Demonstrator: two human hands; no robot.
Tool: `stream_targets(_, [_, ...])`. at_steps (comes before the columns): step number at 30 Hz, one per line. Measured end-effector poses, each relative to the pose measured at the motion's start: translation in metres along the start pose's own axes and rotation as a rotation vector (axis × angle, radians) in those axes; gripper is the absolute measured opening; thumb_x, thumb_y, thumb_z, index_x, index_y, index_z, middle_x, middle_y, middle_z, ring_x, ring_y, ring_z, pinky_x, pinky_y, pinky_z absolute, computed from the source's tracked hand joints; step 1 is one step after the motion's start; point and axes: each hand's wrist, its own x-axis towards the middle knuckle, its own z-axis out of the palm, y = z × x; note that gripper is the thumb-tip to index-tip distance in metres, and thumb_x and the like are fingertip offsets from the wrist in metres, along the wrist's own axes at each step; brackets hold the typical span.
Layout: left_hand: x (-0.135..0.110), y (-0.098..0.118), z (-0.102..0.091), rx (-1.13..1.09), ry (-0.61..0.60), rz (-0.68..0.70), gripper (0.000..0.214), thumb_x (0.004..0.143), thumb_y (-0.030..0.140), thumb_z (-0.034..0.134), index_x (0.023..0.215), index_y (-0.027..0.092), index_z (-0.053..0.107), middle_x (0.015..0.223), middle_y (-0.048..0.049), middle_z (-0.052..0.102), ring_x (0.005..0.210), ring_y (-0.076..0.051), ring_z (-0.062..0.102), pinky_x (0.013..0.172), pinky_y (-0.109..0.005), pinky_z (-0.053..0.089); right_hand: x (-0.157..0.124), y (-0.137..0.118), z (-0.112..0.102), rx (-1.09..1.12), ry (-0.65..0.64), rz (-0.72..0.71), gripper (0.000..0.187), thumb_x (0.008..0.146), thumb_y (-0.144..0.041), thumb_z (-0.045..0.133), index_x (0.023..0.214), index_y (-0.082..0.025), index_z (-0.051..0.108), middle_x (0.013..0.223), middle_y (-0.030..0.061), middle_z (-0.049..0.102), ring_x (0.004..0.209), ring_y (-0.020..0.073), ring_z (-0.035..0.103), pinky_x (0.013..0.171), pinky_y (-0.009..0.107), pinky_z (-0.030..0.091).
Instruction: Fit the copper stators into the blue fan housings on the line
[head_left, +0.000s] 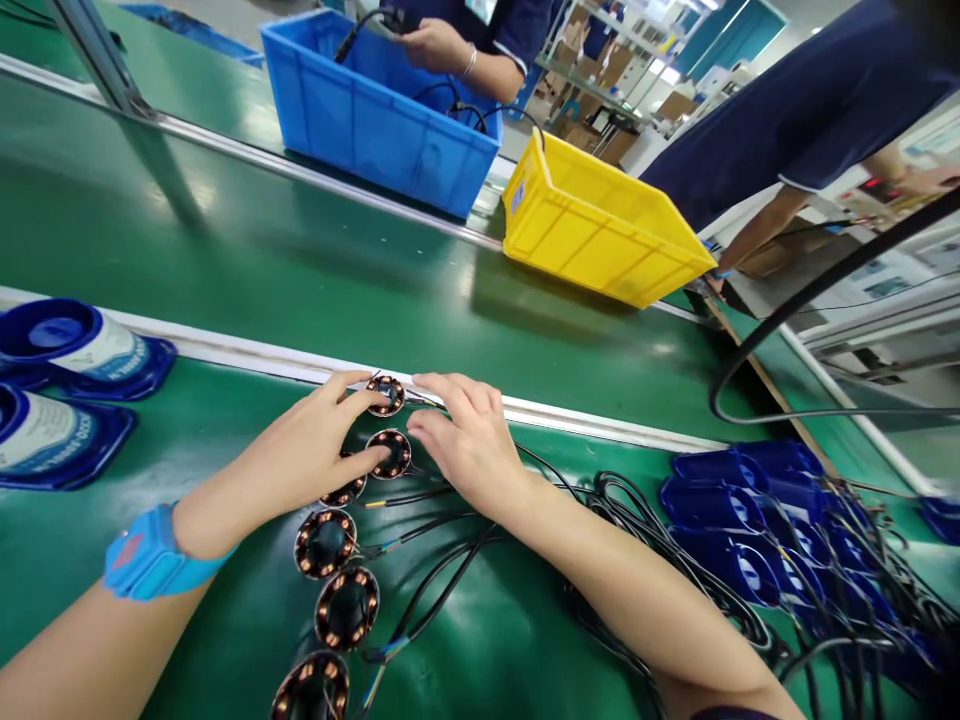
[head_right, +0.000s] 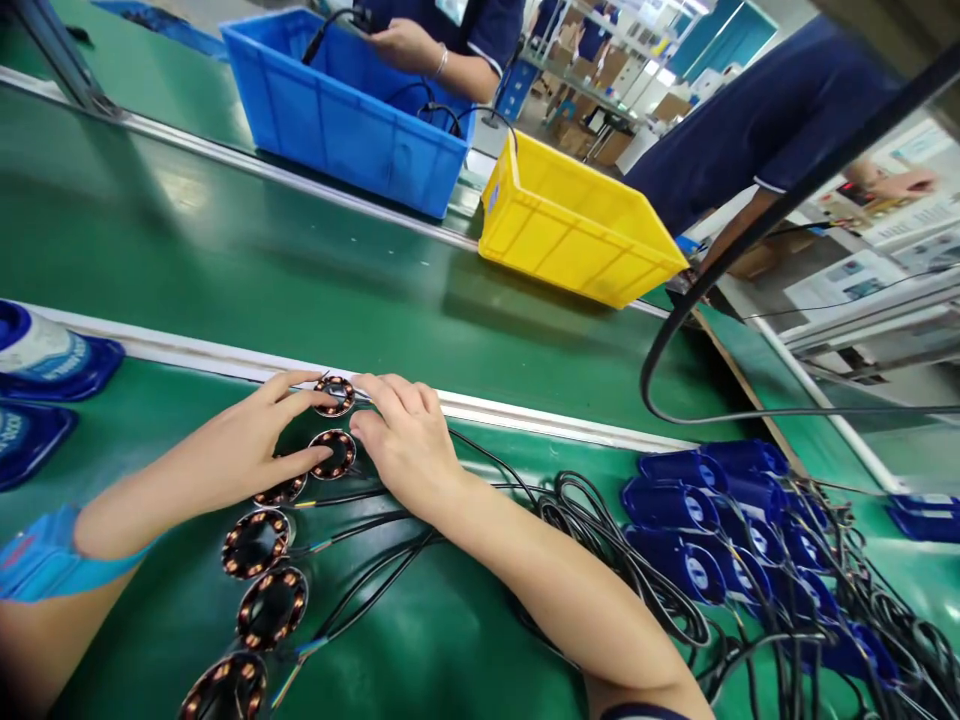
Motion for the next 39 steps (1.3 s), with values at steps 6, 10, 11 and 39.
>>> stream_targets(6, [-0.0008,0.0016,0.0002,-0.004,-0.021,-0.028,0.052,0.089,0.060,0.056,0.129,0.027,0.059,0.152,-0.0052,0.042,0.118,-0.028,0.063,0.103,-0.044,0.054,0.0015,-0.0020,0.0033,0.044,-0.056,0.056,0.016,0.102,-0.025,0.059,0.094,-0.022,0.073,0.139,0.0058,0.061,0.125,0.0250,0.048,0.100,0.040,0.037])
stream_targets(10, [0.0002,0.0041,-0.0008,-0.007,-0.032,-0.046,0.052,0.089,0.057,0.057,0.130,0.025,0.059,0.154,-0.0069,0.041,0.115,-0.028,0.064,0.102,-0.047,0.054,0.0007,-0.0025,0.0052,0.056,-0.053,0.047,0.015,0.101,-0.024,0.061,0.093,-0.022,0.073,0.138,0.0057,0.062,0.125,0.0246,0.048,0.100,0.039,0.036])
stream_targets(11, [0.0005,0.0049,-0.0012,-0.006,-0.028,-0.045,0.051,0.089,0.056,0.058,0.129,0.025,0.059,0.153,-0.0069,0.041,0.114,-0.029,0.064,0.102,-0.047,0.055,0.0003,-0.0019,0.0052,0.057,-0.048,0.047,0.014,0.101,-0.024,0.061,0.093,-0.022,0.073,0.137,0.0055,0.062,0.124,0.0245,0.048,0.100,0.039,0.037])
stream_targets(39, [0.0006,0.0046,-0.0020,0.014,-0.064,-0.044,0.046,0.090,0.054,0.060,0.130,0.031,0.052,0.155,-0.0045,0.039,0.113,-0.027,0.065,0.096,-0.046,0.056,0.0030,-0.0019,0.0028,0.045,-0.053,0.066,0.013,0.100,-0.023,0.062,0.093,-0.022,0.073,0.134,0.0046,0.064,0.122,0.0242,0.050,0.099,0.038,0.037])
